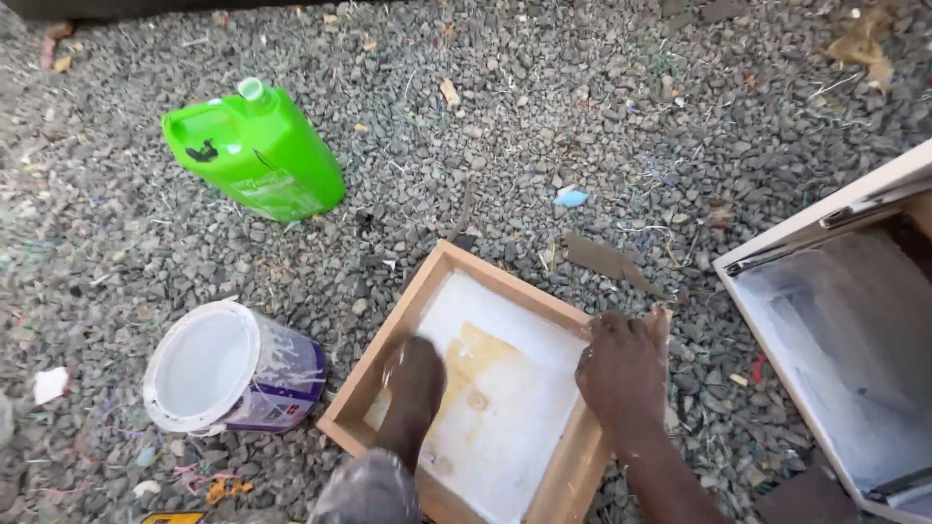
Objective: A person applies white paint to the interior and exterior surfaces of a wooden drawer using a cloth applicator while working on the ground.
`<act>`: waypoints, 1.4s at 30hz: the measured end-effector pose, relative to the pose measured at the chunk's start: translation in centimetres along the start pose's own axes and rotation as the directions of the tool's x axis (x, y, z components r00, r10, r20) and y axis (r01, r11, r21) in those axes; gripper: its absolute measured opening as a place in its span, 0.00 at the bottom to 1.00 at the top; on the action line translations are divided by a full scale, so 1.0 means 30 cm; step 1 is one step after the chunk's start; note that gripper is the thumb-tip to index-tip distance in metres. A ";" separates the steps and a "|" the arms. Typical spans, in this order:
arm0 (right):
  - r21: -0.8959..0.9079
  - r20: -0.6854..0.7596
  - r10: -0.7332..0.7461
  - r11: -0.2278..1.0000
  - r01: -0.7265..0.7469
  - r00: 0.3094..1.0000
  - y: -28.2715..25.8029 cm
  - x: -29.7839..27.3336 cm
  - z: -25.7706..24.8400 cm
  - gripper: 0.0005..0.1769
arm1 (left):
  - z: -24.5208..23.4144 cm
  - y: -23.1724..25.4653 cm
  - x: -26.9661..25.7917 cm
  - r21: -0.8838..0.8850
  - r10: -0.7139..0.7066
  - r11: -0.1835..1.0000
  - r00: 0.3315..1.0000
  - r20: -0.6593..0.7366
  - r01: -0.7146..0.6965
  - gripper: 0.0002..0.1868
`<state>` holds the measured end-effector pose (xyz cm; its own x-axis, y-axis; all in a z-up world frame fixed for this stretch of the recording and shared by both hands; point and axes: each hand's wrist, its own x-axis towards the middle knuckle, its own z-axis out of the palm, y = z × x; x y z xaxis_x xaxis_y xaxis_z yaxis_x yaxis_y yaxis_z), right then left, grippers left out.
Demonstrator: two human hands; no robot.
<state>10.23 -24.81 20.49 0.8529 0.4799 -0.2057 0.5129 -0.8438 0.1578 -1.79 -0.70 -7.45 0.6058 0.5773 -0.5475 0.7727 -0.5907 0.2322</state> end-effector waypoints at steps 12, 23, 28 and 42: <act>0.006 -0.092 -0.017 1.000 0.017 0.996 -0.001 -0.039 -0.001 0.20 | 0.015 0.267 -0.241 -0.129 0.424 0.874 0.866 -0.267 -0.468 0.22; 0.093 -0.147 -0.012 0.995 0.026 0.989 0.002 -0.036 0.033 0.18 | 0.179 0.399 -0.378 -0.179 0.468 0.867 0.883 -0.027 -0.465 0.20; 0.048 -0.130 -0.019 0.998 0.026 0.991 0.006 -0.021 0.025 0.19 | 0.155 0.124 0.078 0.107 0.390 0.904 0.698 -0.601 -0.414 0.27; 0.083 -0.336 -0.100 0.987 0.135 0.937 0.045 -0.013 0.127 0.20 | -0.044 0.074 -0.184 0.220 0.315 0.949 0.645 -0.696 -0.225 0.13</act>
<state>10.22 -27.06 17.11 0.7803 0.6146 0.1158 0.6136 -0.7882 0.0480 -3.17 -4.47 -2.85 0.7657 0.5791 0.2798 0.5552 -0.8148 0.1669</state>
